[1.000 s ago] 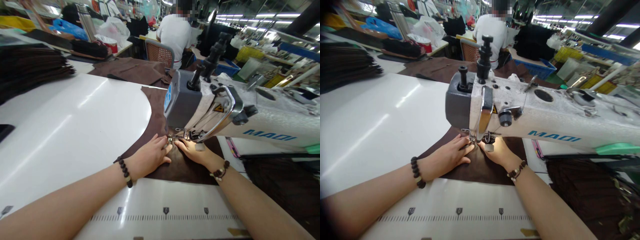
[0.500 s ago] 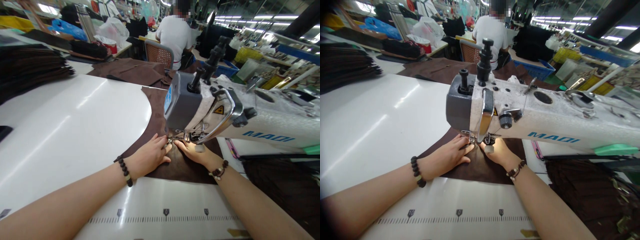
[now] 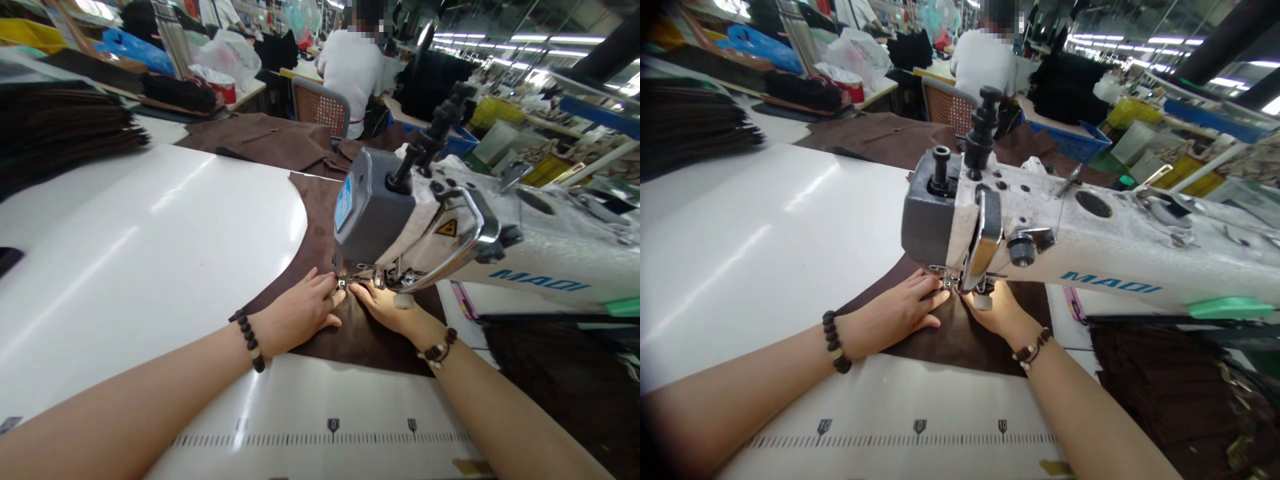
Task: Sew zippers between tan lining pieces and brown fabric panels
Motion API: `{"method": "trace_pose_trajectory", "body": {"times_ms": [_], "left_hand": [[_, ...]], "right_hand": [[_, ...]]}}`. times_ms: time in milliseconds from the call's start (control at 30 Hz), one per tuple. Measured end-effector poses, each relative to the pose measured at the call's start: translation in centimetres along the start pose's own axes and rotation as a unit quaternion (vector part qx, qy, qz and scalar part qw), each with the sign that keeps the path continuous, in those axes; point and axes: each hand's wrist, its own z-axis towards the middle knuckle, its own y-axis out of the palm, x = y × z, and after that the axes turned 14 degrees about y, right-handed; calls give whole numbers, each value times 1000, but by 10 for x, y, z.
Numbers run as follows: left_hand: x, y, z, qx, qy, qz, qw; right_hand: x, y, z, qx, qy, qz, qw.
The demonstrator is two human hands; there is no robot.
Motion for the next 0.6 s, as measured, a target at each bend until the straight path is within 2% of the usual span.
{"method": "trace_pose_trajectory", "body": {"times_ms": [233,333,467,533,600], "left_hand": [[-2,4,0,13,3,-9,1000],[-13,3,-8,13,15,-21,1000],[-33,-6,-21,21,-4,-14,1000],[-34,-13,-22,26,-19,-7,999],[-27,-22,-16,42,-20,-3,999]], "right_hand": [[4,11,2,-2,45,11,999],[-3,14,-10,30,74,-15,997],[-35,18,-50,89,133,-108,981],[-56,19,-70,80,155,-127,977],[-71,17,-84,57,159,-128,977]]}}
